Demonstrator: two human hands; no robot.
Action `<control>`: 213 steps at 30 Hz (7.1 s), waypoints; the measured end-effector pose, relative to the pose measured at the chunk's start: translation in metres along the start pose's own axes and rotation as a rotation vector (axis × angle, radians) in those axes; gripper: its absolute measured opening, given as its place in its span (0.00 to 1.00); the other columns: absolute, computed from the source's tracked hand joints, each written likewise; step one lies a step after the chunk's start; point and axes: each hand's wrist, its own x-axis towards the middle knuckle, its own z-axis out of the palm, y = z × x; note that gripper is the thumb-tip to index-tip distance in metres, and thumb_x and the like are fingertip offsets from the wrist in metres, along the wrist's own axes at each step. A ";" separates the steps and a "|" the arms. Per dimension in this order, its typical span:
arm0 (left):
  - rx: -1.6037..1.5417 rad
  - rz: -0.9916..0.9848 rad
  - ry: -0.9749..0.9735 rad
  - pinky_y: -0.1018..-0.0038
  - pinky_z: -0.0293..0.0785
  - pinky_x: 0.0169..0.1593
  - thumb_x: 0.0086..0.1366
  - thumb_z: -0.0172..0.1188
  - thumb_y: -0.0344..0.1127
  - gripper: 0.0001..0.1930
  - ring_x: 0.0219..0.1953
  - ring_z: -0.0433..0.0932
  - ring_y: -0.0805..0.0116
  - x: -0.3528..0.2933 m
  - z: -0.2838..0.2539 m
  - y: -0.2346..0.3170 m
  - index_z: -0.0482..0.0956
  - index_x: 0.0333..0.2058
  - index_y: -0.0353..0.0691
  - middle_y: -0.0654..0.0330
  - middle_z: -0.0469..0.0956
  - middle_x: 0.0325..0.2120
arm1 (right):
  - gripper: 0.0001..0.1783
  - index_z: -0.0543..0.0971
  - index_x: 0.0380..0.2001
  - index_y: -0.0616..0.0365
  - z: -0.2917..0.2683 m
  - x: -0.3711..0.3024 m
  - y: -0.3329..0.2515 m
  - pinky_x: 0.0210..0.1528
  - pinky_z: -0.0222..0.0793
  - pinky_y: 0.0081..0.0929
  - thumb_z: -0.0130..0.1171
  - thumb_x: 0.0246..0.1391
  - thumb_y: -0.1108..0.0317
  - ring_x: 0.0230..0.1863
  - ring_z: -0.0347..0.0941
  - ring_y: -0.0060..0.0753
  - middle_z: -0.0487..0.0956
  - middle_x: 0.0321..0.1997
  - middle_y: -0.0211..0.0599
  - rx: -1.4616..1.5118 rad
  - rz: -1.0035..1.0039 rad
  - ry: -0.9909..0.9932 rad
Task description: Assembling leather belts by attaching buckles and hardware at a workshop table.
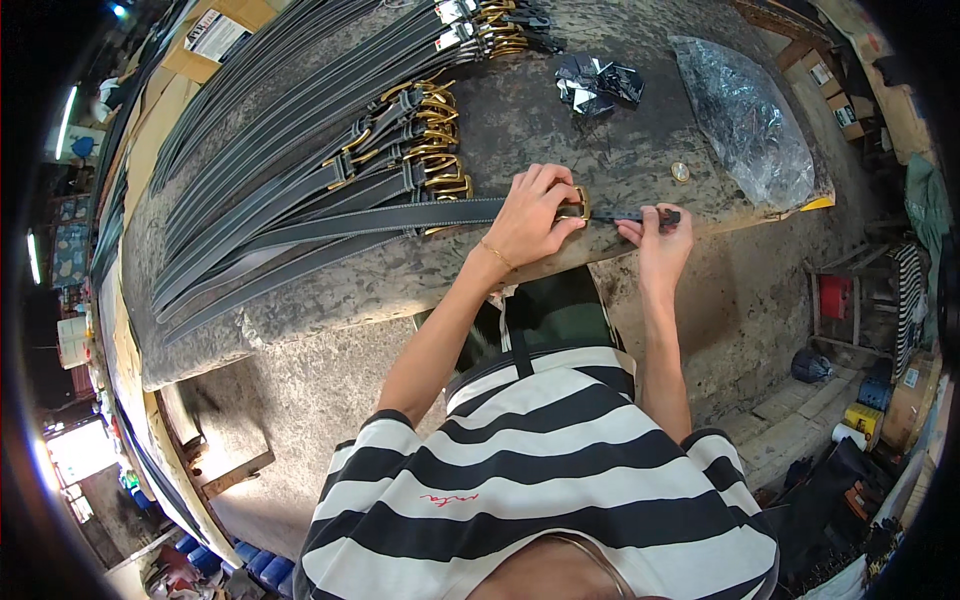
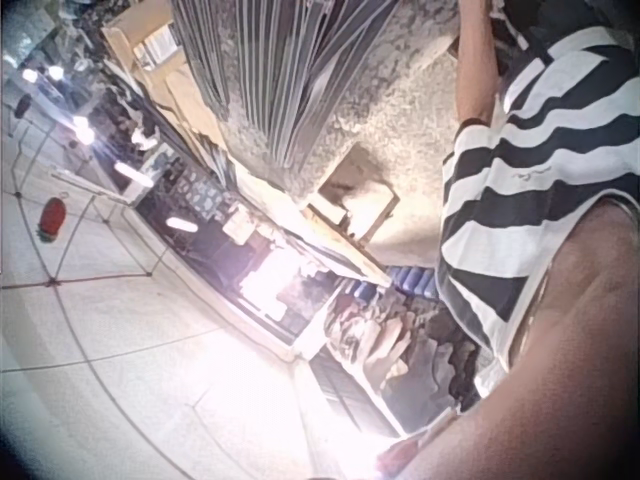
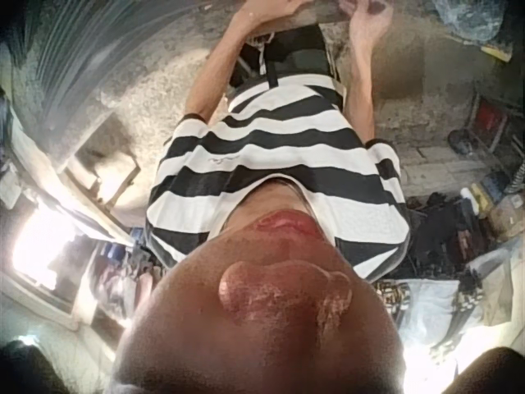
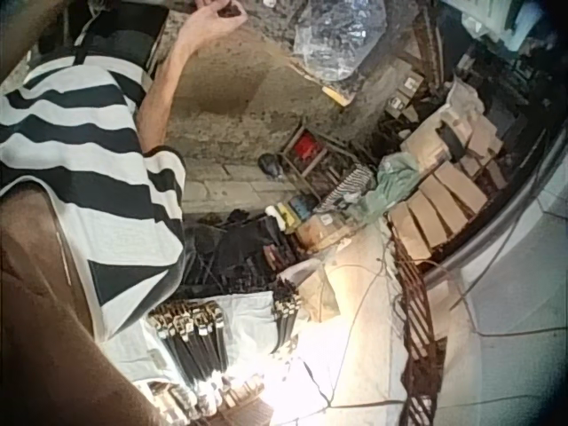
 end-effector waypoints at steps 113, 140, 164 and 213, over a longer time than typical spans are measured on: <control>-0.435 0.155 0.526 0.49 0.73 0.48 0.69 0.54 0.44 0.17 0.32 0.79 0.59 -0.083 -0.211 0.263 0.76 0.29 0.35 0.58 0.80 0.28 | 0.13 0.82 0.37 0.58 0.009 0.004 -0.003 0.58 0.64 0.42 0.68 0.53 0.61 0.55 0.68 0.50 0.74 0.50 0.45 -0.838 -0.586 -0.101; 0.959 -0.712 0.506 0.58 0.65 0.55 0.47 0.55 0.16 0.18 0.48 0.74 0.53 -0.193 -0.241 -0.100 0.79 0.38 0.37 0.54 0.78 0.38 | 0.18 0.75 0.38 0.64 0.057 0.074 -0.148 0.51 0.74 0.52 0.71 0.50 0.67 0.50 0.75 0.61 0.79 0.52 0.52 -0.969 -1.161 -1.083; 1.397 -0.983 -0.010 0.51 0.69 0.50 0.51 0.53 0.19 0.24 0.45 0.73 0.41 -0.337 -0.653 -0.256 0.74 0.50 0.34 0.45 0.74 0.40 | 0.20 0.79 0.39 0.64 0.283 0.245 -0.207 0.50 0.76 0.31 0.71 0.39 0.74 0.49 0.81 0.32 0.82 0.54 0.41 -1.126 -0.691 -1.070; 0.667 -0.726 0.277 0.60 0.69 0.57 0.66 0.59 0.32 0.13 0.52 0.73 0.47 -0.131 -0.361 -0.376 0.79 0.47 0.33 0.49 0.76 0.48 | 0.13 0.79 0.49 0.60 0.363 0.285 -0.122 0.63 0.64 0.35 0.57 0.63 0.69 0.63 0.71 0.44 0.76 0.60 0.42 -1.098 -0.865 -0.899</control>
